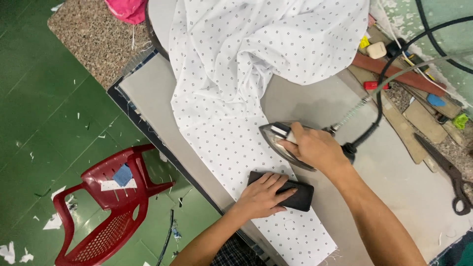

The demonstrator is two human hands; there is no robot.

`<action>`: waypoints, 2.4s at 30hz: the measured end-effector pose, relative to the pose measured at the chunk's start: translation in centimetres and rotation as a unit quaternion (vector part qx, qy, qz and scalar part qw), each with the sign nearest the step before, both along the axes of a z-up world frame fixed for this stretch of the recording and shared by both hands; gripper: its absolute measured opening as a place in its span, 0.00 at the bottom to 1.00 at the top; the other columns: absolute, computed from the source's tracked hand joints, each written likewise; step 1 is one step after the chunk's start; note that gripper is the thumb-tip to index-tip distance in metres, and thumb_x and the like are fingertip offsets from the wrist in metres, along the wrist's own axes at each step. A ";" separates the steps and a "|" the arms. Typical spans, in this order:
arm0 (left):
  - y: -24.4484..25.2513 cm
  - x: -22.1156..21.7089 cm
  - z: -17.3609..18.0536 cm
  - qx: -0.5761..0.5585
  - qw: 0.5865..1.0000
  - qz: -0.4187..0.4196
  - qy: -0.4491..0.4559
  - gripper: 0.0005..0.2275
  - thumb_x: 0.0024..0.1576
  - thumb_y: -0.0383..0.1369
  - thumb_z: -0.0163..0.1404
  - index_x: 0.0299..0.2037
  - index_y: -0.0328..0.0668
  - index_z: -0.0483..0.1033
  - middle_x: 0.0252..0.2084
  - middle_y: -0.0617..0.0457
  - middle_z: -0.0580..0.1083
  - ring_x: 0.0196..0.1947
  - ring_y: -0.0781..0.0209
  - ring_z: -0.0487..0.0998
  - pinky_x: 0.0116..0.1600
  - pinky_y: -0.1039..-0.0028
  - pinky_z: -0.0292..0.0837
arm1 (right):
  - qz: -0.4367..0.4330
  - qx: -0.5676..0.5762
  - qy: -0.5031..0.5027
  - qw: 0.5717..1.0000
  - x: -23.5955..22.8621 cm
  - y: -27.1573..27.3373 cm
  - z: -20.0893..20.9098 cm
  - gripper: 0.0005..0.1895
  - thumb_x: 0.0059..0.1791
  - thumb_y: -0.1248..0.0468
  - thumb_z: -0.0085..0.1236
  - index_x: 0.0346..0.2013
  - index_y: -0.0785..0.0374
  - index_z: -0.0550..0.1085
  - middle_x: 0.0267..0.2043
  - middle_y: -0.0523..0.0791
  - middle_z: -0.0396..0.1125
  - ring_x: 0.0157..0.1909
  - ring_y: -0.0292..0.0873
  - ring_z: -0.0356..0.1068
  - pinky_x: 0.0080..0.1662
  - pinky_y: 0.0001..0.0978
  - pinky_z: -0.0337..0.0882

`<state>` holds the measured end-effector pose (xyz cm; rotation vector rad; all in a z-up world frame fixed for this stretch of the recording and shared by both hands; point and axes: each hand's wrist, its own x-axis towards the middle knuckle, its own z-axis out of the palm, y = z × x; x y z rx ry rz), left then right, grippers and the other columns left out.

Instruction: The person irons a white patterned fabric on a work table using a steam iron and a black pressing block. They then use scissors to trim the edge of the fabric.

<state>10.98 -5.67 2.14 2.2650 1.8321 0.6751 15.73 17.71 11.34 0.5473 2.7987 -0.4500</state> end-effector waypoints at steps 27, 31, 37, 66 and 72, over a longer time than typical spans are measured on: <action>9.7 -4.7 0.5 -0.192 0.951 -0.204 0.128 0.34 0.53 0.35 0.61 0.71 0.66 0.61 0.70 0.47 0.64 0.72 0.48 0.59 0.78 0.51 0.42 | -0.176 0.353 0.137 0.909 23.7 -6.9 -3.6 0.35 0.45 0.74 0.58 0.66 0.53 0.67 0.67 0.59 0.58 0.67 0.64 0.60 0.59 0.55 0.66; 6.8 4.2 0.0 -0.127 0.962 -0.237 0.034 0.28 0.52 0.37 0.61 0.66 0.58 0.69 0.64 0.44 0.69 0.69 0.46 0.63 0.78 0.48 0.46 | -0.168 0.364 0.147 0.904 23.1 -7.0 -2.7 0.33 0.43 0.75 0.58 0.63 0.57 0.70 0.66 0.60 0.60 0.66 0.64 0.62 0.59 0.54 0.67; 2.7 12.0 -2.5 0.037 0.973 -0.219 -0.059 0.27 0.46 0.42 0.59 0.59 0.51 0.75 0.60 0.37 0.72 0.64 0.42 0.71 0.75 0.46 0.57 | -0.156 0.368 0.163 0.902 22.5 -7.0 -1.1 0.26 0.47 0.76 0.53 0.60 0.61 0.72 0.63 0.60 0.62 0.63 0.61 0.64 0.59 0.51 0.67; -2.3 15.8 -1.3 -0.062 0.996 -0.053 0.024 0.32 0.58 0.54 0.42 0.69 0.46 0.69 0.60 0.40 0.71 0.57 0.48 0.68 0.60 0.63 0.60 | -0.325 -0.047 0.028 0.944 19.2 1.3 1.0 0.35 0.51 0.54 0.51 0.71 0.65 0.61 0.55 0.57 0.69 0.55 0.60 0.68 0.51 0.51 0.69; -4.5 12.5 1.5 0.105 0.989 0.008 -0.098 0.25 0.62 0.49 0.45 0.57 0.35 0.78 0.53 0.38 0.73 0.55 0.44 0.72 0.60 0.58 0.65 | -0.409 -0.152 0.023 0.900 13.0 0.6 2.4 0.27 0.52 0.52 0.52 0.60 0.64 0.70 0.45 0.55 0.72 0.49 0.56 0.69 0.52 0.44 0.65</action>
